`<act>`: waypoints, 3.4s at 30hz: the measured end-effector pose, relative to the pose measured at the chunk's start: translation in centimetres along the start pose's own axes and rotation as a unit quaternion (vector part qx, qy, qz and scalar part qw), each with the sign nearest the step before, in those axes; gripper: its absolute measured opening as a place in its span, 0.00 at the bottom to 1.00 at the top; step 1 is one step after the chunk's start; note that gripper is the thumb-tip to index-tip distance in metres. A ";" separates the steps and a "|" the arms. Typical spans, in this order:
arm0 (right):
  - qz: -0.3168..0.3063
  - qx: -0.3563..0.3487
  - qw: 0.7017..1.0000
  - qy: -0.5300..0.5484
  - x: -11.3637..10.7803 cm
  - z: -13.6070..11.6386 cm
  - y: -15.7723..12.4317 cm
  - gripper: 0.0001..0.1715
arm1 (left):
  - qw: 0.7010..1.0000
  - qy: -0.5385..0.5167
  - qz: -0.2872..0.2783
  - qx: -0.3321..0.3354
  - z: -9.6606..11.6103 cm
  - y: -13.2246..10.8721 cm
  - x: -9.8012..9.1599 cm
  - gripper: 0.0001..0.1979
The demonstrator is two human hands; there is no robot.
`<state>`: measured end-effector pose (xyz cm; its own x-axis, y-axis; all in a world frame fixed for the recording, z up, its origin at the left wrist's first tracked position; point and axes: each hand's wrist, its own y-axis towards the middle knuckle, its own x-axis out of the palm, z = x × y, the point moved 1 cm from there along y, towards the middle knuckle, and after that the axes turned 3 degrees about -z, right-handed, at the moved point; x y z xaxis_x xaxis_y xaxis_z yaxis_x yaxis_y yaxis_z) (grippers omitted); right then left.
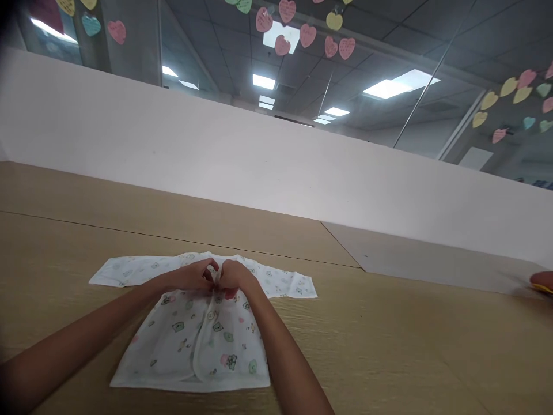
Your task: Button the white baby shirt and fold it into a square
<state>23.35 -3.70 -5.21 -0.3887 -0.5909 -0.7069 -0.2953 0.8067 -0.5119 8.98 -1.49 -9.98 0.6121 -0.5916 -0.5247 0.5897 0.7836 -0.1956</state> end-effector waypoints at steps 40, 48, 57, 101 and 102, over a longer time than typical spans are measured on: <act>0.182 -0.027 0.972 -0.148 5.2 0.5 -5.1 0.06 | 0.999 0.001 -0.013 0.040 0.9 -5.4 3.1 0.19; 0.194 -0.006 0.980 -0.034 5.9 1.1 -5.7 0.07 | 0.998 0.032 0.047 0.042 0.2 -5.3 4.1 0.14; 0.165 -0.042 0.983 0.065 5.8 1.9 -5.8 0.08 | 0.994 -0.036 0.089 0.060 0.5 -5.7 4.9 0.10; 0.245 -0.044 0.883 0.398 2.1 5.2 4.0 0.09 | 0.948 0.139 0.286 0.019 -0.9 1.4 2.3 0.13; 0.246 -0.048 0.892 0.376 2.2 5.1 4.0 0.08 | 0.949 0.148 0.280 0.016 -0.8 1.3 2.3 0.13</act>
<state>25.71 -1.73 -11.32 -0.9569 -0.0348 -0.2882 0.0125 0.9869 -0.1608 10.75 -1.69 -12.12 0.6626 -0.0027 -0.7489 0.2352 0.9502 0.2046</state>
